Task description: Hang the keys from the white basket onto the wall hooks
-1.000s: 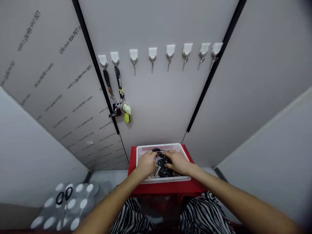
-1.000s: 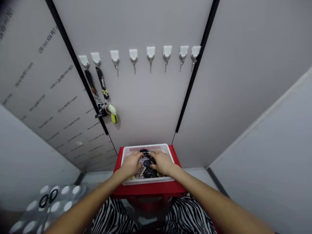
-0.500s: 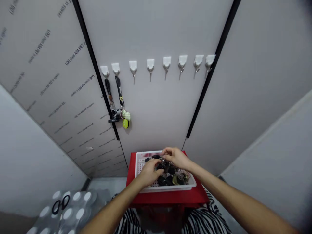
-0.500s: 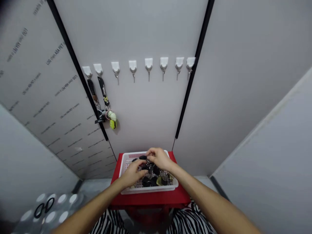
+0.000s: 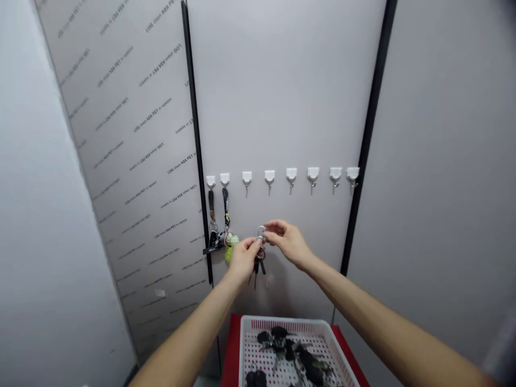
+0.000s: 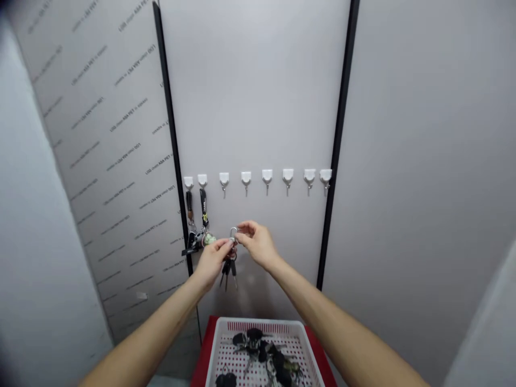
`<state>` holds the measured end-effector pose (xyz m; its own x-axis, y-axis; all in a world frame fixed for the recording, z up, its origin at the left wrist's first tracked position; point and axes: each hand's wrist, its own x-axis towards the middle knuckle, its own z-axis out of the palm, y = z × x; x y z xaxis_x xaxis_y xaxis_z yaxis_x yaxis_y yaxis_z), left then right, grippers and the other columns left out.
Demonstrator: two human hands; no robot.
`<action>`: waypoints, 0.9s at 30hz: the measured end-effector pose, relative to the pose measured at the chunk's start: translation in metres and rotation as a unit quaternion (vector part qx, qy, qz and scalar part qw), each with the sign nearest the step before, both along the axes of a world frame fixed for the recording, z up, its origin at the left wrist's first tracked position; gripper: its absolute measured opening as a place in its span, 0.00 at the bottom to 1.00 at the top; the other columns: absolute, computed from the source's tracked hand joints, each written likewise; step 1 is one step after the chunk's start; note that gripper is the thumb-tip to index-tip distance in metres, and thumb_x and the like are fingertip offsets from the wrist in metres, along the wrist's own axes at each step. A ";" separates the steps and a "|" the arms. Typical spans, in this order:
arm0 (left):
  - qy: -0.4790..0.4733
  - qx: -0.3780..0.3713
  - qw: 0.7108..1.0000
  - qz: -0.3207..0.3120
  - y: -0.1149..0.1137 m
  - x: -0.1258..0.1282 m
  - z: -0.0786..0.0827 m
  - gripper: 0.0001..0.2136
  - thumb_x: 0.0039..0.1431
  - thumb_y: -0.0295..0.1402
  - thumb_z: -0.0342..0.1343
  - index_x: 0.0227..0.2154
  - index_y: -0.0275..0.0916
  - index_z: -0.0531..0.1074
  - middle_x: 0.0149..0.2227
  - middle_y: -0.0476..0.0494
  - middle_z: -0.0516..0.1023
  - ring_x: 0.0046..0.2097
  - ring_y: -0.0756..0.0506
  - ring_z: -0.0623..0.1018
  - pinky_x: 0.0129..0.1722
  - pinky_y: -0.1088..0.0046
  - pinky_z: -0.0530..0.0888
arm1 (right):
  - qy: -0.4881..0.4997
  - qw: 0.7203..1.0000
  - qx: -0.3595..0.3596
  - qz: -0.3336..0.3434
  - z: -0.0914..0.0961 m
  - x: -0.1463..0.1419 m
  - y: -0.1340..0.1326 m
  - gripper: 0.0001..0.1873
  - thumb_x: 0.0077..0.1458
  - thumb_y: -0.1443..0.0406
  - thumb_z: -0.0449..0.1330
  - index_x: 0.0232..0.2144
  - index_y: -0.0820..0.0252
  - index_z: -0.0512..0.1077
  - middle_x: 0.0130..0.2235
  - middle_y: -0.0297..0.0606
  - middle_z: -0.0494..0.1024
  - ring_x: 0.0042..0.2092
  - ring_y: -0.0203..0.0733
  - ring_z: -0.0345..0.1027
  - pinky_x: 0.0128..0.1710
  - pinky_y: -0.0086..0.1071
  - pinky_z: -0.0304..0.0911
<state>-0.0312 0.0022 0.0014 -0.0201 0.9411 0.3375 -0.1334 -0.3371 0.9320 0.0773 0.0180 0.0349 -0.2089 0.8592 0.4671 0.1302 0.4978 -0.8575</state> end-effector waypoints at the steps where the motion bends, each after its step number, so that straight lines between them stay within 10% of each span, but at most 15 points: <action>1: -0.003 0.005 1.000 0.007 0.004 -0.003 0.008 0.09 0.40 0.35 0.49 0.20 0.32 0.65 0.17 0.53 0.62 0.20 0.57 0.61 0.21 0.81 0.58 | 0.009 1.000 0.000 -0.001 0.006 -0.005 0.004 0.11 0.34 0.67 0.54 0.27 0.65 0.63 0.23 0.33 0.67 0.25 0.30 0.60 0.24 0.25 0.56; 13: 0.000 0.027 0.992 0.124 0.041 -0.015 0.095 0.07 0.43 0.31 0.47 0.19 0.31 0.66 0.14 0.53 0.63 0.17 0.58 0.62 0.18 0.83 0.58 | -0.032 0.978 0.155 -0.139 0.070 -0.044 0.048 0.14 0.38 0.68 0.50 0.33 0.61 0.64 0.24 0.33 0.69 0.26 0.31 0.62 0.29 0.27 0.58; 22: 0.108 0.002 0.977 0.185 0.057 -0.023 0.072 0.07 0.41 0.29 0.48 0.21 0.30 0.67 0.18 0.47 0.68 0.23 0.53 0.67 0.24 0.78 0.63 | -0.123 0.969 0.138 -0.165 0.054 -0.037 0.048 0.16 0.38 0.70 0.50 0.35 0.63 0.64 0.25 0.34 0.69 0.26 0.31 0.61 0.30 0.27 0.57; 27: 0.206 0.113 0.937 0.258 0.029 -0.025 0.021 0.12 0.41 0.27 0.48 0.33 0.33 0.64 0.33 0.44 0.68 0.35 0.51 0.67 0.36 0.75 0.63 | -0.211 0.967 0.126 -0.073 0.006 -0.003 0.019 0.14 0.38 0.69 0.50 0.33 0.62 0.66 0.26 0.33 0.69 0.25 0.29 0.60 0.28 0.25 0.56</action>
